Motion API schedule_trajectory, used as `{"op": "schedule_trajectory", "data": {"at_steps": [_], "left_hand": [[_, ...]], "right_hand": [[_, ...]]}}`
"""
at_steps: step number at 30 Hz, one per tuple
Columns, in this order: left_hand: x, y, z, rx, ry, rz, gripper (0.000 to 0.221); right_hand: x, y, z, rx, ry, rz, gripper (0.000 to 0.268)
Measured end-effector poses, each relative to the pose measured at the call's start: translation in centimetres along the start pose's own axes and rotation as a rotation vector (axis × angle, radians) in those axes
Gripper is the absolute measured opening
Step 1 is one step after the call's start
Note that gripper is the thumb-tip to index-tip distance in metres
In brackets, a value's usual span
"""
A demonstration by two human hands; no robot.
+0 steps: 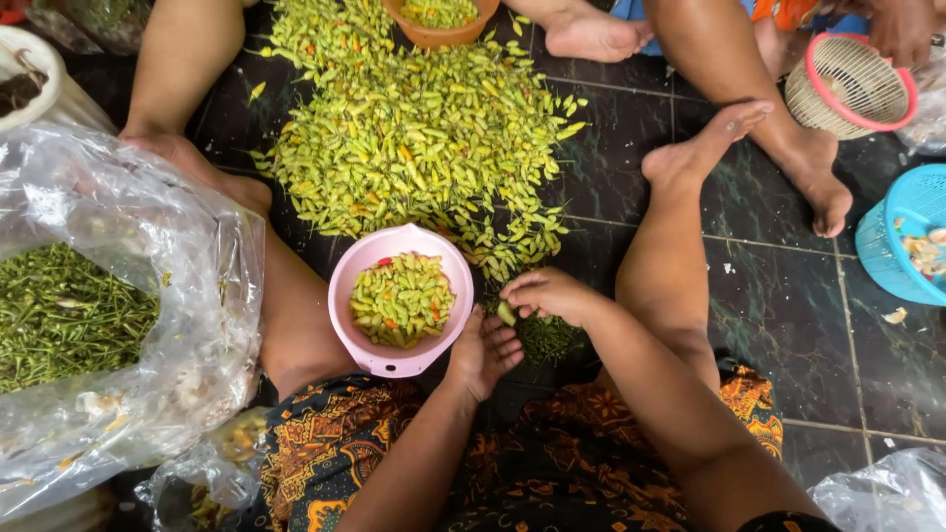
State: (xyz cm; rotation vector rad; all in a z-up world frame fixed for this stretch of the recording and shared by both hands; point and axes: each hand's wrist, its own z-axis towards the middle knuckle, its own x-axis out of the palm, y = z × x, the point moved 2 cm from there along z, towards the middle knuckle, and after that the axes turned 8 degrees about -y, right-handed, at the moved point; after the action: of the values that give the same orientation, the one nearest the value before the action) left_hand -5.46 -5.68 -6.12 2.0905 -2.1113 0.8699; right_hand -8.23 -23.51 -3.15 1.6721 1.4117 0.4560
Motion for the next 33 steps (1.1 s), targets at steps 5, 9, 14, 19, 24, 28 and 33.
{"op": "schedule_trajectory", "data": {"at_steps": [5, 9, 14, 19, 24, 28, 33], "left_hand": [[-3.1, 4.1, 7.0, 0.054, -0.115, -0.011, 0.036], [-3.8, 4.9, 7.6, 0.123, -0.176, 0.114, 0.032], [-3.8, 4.7, 7.1, 0.201, -0.171, 0.168, 0.029], [-1.4, 3.2, 4.0, 0.112, -0.139, 0.121, 0.043], [-3.4, 5.4, 6.5, 0.211, -0.25, 0.134, 0.05], [-3.3, 4.7, 5.9, 0.239, -0.204, 0.036, 0.05], [-4.1, 4.9, 8.3, 0.318, -0.224, 0.116, 0.052]], "right_hand": [[-0.3, -4.7, 6.3, -0.133, -0.198, -0.492, 0.025], [1.0, -5.9, 7.8, -0.115, -0.288, -0.66, 0.03], [0.3, -6.1, 6.4, -0.087, -0.295, -0.511, 0.028], [2.6, -3.7, -0.7, -0.164, -0.21, -0.395, 0.015], [5.6, -9.3, -0.4, -0.087, -0.107, -0.22, 0.018], [4.7, -8.1, -0.3, 0.142, -0.007, 0.048, 0.037], [1.0, -4.8, 4.3, -0.217, -0.211, -0.529, 0.027]]}}
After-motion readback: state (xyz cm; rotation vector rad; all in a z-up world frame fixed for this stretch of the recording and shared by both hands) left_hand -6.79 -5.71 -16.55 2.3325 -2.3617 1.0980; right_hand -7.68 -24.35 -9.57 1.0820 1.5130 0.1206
